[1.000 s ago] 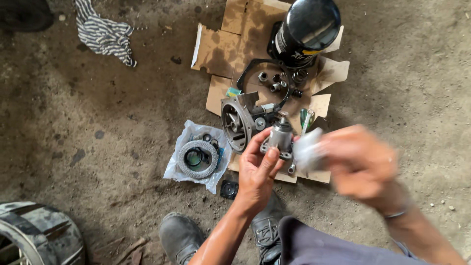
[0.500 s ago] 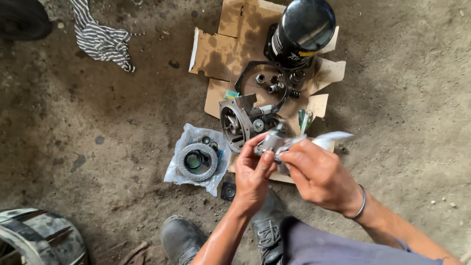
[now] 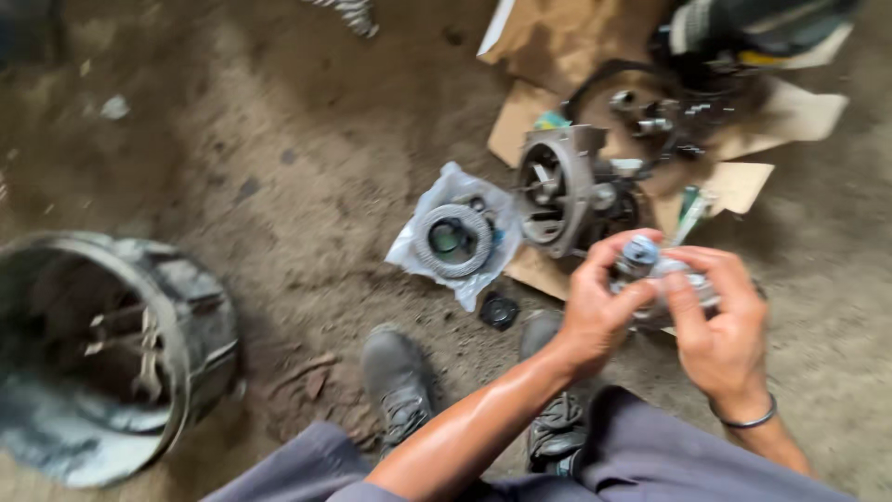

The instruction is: The person cleans and assembles parts of a mechanical engine component on the floor, using a cloth to wipe various metal housings and small internal parts before inserting a spring-loaded piston assembly into a main housing.

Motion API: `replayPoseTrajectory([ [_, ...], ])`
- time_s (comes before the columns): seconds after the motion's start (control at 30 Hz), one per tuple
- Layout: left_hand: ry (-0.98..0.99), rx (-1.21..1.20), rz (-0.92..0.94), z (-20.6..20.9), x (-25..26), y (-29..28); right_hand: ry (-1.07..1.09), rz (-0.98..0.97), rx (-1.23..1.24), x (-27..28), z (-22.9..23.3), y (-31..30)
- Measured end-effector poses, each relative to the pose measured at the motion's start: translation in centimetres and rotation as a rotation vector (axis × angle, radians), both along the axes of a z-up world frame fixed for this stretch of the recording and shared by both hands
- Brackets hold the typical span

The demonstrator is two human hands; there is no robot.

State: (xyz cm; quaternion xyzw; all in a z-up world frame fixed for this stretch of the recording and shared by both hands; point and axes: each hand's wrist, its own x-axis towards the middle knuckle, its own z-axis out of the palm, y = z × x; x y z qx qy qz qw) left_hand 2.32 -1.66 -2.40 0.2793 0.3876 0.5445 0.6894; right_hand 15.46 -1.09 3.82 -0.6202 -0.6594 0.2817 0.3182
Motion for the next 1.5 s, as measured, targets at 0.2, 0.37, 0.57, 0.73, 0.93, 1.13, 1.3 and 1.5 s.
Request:
replayPoseTrajectory([
  [0.2,-0.113,-0.087,0.167,-1.1,1.7,0.3,-0.225,-0.070,0.186,-2.2,-2.3,-1.1],
  [0.37,-0.210,-0.147,0.265,0.0,1.7,0.7,-0.238,-0.019,0.239,-3.4,-2.6,-0.9],
  [0.57,0.231,0.179,0.342,0.6,1.1,1.1,-0.213,-0.104,0.186,-4.0,-1.6,-0.7],
  [0.73,-0.172,0.061,0.332,0.6,0.7,2.2,-0.067,-0.033,0.227,-5.1,-1.0,-1.0],
  [0.93,-0.107,0.085,0.206,1.4,0.8,1.4,-0.089,-0.180,0.215,-2.9,-0.2,3.6],
  [1.13,-0.326,-0.032,0.039,1.8,-1.1,2.5,-0.117,-0.095,0.156,-3.0,2.1,4.8],
  [1.3,0.088,0.216,0.250,2.0,-2.6,3.8,0.090,-0.004,0.144,-4.3,3.3,1.8],
  [1.5,-0.072,0.093,0.189,1.9,-1.9,3.4,0.259,-0.139,0.128,-2.5,4.1,2.6],
])
